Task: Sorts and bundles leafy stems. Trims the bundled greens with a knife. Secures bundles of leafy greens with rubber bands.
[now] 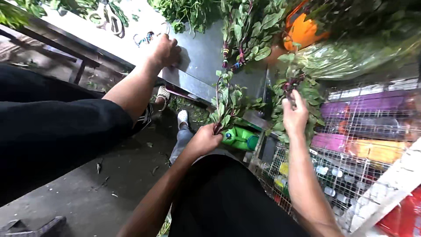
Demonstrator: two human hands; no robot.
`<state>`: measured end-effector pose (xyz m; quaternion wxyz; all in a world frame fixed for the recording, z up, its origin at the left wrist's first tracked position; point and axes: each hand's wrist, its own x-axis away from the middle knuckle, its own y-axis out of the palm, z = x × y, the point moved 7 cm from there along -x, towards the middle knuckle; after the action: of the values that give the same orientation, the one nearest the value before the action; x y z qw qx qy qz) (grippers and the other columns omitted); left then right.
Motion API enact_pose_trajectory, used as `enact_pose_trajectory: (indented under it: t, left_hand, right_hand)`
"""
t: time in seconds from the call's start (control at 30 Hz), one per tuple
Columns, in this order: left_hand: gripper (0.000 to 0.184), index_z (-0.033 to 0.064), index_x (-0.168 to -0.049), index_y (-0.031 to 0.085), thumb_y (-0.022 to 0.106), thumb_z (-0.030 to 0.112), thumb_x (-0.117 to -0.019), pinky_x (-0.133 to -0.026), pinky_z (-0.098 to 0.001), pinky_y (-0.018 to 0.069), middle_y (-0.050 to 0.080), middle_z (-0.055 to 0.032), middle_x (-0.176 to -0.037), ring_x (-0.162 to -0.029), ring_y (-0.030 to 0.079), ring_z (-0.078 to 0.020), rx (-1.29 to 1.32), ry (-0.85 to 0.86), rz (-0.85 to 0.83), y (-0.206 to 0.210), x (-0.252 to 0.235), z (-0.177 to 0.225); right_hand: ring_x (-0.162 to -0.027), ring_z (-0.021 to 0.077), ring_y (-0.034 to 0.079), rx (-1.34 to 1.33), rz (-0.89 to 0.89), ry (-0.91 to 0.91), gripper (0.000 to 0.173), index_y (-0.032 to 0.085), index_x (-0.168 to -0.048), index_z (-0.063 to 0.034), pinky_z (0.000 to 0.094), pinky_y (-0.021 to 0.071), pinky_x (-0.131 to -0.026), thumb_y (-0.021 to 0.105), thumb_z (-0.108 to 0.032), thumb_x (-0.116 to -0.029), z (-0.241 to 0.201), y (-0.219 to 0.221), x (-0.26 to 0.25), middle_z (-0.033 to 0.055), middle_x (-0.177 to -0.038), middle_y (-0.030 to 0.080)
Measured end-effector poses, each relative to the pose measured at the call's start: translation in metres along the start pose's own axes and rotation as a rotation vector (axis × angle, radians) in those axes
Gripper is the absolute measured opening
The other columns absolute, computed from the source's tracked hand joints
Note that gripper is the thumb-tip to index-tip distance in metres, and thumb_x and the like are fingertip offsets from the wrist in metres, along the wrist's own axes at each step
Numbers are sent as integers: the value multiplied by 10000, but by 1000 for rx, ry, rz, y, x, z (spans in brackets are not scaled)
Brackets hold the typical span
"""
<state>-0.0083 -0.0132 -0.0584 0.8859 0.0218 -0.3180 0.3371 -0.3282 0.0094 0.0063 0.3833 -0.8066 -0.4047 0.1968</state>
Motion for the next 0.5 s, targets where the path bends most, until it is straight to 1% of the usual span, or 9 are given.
enact_pose_trajectory:
  t: [0.03, 0.07, 0.13, 0.2, 0.27, 0.33, 0.4, 0.47, 0.5]
  left_hand:
    - [185, 45, -1016, 653, 620, 220, -965, -709, -462, 523, 633, -88, -821, -751, 627, -211, -96, -17, -8, -5, 3, 5]
    - [187, 41, -998, 654, 625, 223, -964, -712, -495, 524, 636, -104, -819, -765, 636, -241, -178, -34, -22, -10, 7, 10]
    - [182, 53, -940, 667, 654, 234, -954, -682, -521, 527, 642, -103, -785, -746, 645, -263, -309, -31, -72, -17, 16, 21]
    - [172, 79, -890, 670, 672, 242, -943, -639, -512, 514, 627, -79, -734, -701, 631, -254, -414, 23, -151, -21, 24, 38]
    - [167, 108, -838, 673, 681, 248, -929, -583, -461, 494, 603, -36, -680, -636, 598, -204, -458, 117, -227, -25, 34, 55]
    - [159, 148, -774, 659, 685, 245, -898, -510, -361, 442, 558, 28, -616, -555, 540, -113, -431, 243, -238, -32, 44, 69]
    - [102, 169, -818, 681, 712, 249, -874, -508, -325, 465, 583, 55, -625, -556, 556, -69, -393, 347, -139, -45, 46, 75]
    - [146, 187, -920, 702, 774, 270, -824, -565, -336, 524, 642, 59, -702, -627, 613, -68, -370, 434, 60, -59, 46, 71]
    - [282, 164, -1032, 703, 815, 295, -808, -653, -346, 568, 681, 36, -812, -725, 651, -87, -315, 468, 151, -66, 47, 65]
  right_hand:
    - [-1444, 325, 420, 73, -83, 8, 599, 442, -1537, -51, 530, 385, -1160, 629, -246, -1003, -8, -1, -2, 193, -1577, 411]
    - [-1479, 326, 374, 113, -131, -60, 621, 450, -1533, -58, 534, 367, -1175, 647, -258, -979, -29, -3, 5, 183, -1611, 367]
    - [-1480, 305, 385, 108, -268, -372, 577, 556, -1437, -29, 505, 380, -1190, 684, -290, -939, -89, 0, 40, 176, -1577, 425]
    - [-1509, 365, 323, 79, -464, -735, 596, 627, -1376, -81, 617, 247, -1229, 760, -380, -879, -141, 17, 80, 168, -1551, 471]
    - [-1501, 386, 337, 168, -661, -961, 758, 550, -1471, -183, 706, 159, -1220, 822, -444, -814, -167, 41, 103, 125, -1524, 513]
    - [-1317, 305, 565, 215, -820, -979, 904, 462, -1543, -188, 626, 333, -1166, 876, -333, -753, -168, 62, 108, 87, -1338, 654]
    - [-1036, 254, 697, 91, -905, -868, 862, 474, -1538, -168, 507, 556, -930, 841, -221, -759, -160, 71, 100, 91, -1147, 728]
    - [-982, 251, 724, 6, -910, -728, 740, 534, -1486, -168, 522, 597, -844, 807, -184, -798, -151, 72, 93, 98, -1137, 737]
    - [-987, 240, 723, -14, -895, -684, 682, 569, -1453, -165, 517, 596, -843, 795, -182, -809, -147, 73, 93, 92, -1145, 737]
